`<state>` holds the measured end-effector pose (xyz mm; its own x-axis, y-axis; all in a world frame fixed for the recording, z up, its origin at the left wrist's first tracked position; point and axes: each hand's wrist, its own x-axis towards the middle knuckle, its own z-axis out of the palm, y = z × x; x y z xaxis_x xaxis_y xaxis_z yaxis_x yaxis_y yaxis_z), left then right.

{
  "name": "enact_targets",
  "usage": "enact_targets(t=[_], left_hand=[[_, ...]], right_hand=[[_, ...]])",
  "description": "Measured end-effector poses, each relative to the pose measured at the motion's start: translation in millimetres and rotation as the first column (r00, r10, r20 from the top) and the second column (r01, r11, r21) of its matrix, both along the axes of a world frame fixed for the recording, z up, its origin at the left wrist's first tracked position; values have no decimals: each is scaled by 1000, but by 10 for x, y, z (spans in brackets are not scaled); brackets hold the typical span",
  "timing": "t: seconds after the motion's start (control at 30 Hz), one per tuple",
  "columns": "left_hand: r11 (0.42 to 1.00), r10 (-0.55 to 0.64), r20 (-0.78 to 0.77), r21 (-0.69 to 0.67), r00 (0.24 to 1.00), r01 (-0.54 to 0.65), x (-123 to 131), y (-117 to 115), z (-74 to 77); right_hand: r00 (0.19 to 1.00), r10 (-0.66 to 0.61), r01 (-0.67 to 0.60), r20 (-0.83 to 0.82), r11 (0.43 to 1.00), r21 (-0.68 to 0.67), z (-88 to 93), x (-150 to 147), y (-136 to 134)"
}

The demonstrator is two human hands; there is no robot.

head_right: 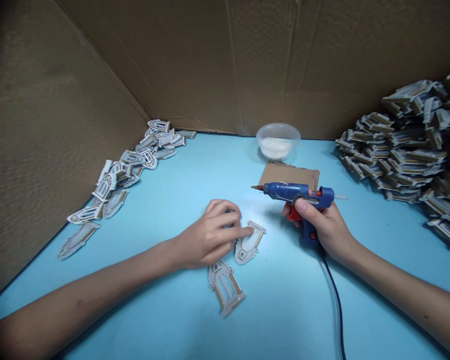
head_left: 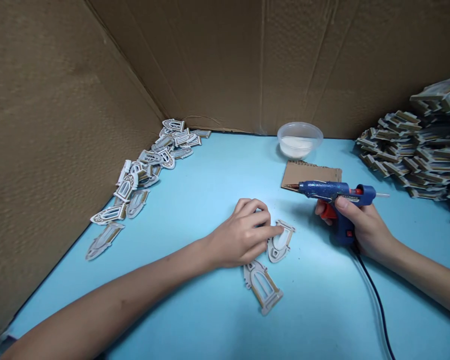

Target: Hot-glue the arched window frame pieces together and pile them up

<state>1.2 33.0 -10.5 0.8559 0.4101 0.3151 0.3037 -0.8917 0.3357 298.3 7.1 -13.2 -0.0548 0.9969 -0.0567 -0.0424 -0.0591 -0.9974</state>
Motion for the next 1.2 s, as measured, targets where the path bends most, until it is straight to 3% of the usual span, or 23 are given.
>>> enact_targets(t=[0.13,0.33,0.57,0.7,0.93,1.2], left_hand=[[998,56,64,19,996,-58,-24,14,-15],[1000,12,-146,10,989,-10,-11,-10,50],[985,139,50,-112,989,-133,-47,18,53],[972,174,44,-171,984,-164,-56,33,51],[941,170,16,-299,985,-158,-54,85,28],[931,190,9,-319,982,-177,-43,125,17]], right_hand=[[1000,6,-6,7,1000,0,5,-3,2],[999,15,-16,50,1000,26,43,5,-1],[942,121,-157,313,984,90,-83,263,-48],[922,169,-200,349,978,55,-124,255,-114],[838,318,-361,444,933,13,61,123,-44],[781,314,-395,540,918,37,103,18,-92]])
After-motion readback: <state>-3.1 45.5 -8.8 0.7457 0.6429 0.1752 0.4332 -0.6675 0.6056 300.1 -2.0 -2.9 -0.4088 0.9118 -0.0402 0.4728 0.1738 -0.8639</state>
